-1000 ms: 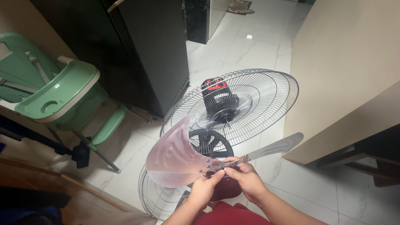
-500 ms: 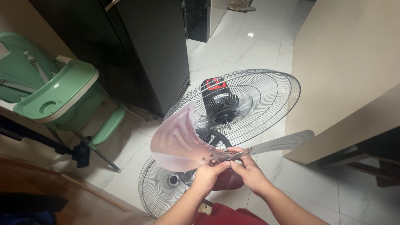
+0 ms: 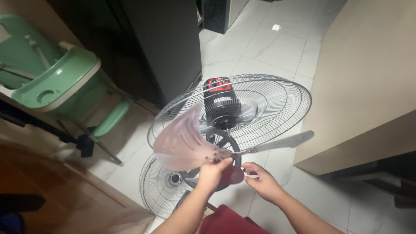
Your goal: The person attaches a fan blade to the motor shaft of a standing fan using a screwdriver. They align the blade, insert screws, and tighten them to secure the blade in place.
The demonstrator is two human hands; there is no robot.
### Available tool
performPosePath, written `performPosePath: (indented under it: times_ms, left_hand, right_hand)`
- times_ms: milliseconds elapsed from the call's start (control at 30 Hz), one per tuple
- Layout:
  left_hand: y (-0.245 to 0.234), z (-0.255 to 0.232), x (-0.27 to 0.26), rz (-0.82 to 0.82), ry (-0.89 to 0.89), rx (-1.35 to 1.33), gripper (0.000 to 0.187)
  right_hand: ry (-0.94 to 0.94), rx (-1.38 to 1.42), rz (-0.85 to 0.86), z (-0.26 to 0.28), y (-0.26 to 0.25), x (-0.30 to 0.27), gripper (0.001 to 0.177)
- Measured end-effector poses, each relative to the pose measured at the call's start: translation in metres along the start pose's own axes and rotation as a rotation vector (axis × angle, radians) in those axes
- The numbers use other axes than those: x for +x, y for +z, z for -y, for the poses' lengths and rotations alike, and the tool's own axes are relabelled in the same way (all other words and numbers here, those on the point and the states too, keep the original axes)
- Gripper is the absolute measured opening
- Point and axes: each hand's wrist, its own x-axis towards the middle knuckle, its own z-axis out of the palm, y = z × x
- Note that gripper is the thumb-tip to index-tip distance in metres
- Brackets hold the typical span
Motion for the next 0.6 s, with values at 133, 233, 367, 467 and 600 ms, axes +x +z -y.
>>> performPosePath:
  times_ms: [133,233,367,467,600]
  left_hand:
    - [0.003,0.01,0.011,-0.057,0.116,0.306,0.032]
    - [0.01,0.022,0.02,-0.094,0.15,0.349,0.034]
    - [0.016,0.025,0.029,0.142,0.557,0.766,0.028]
    - [0.058,0.022,0.049,0.021,0.197,0.333,0.028]
    - [0.126,0.018,0.06,-0.015,0.137,0.264,0.028]
  right_hand:
    - [-0.071,-0.111,0.108,0.005,-0.041,-0.01,0.029]
    - [-0.04,-0.315,0.199,0.021,-0.115,-0.032,0.029]
    - [-0.187,-0.31,-0.317,0.045,-0.213,-0.054,0.019]
    - [-0.24,-0.291,-0.778,0.061,-0.29,-0.081,0.014]
    - [-0.222,-0.362,-1.073,0.076,-0.363,-0.103,0.015]
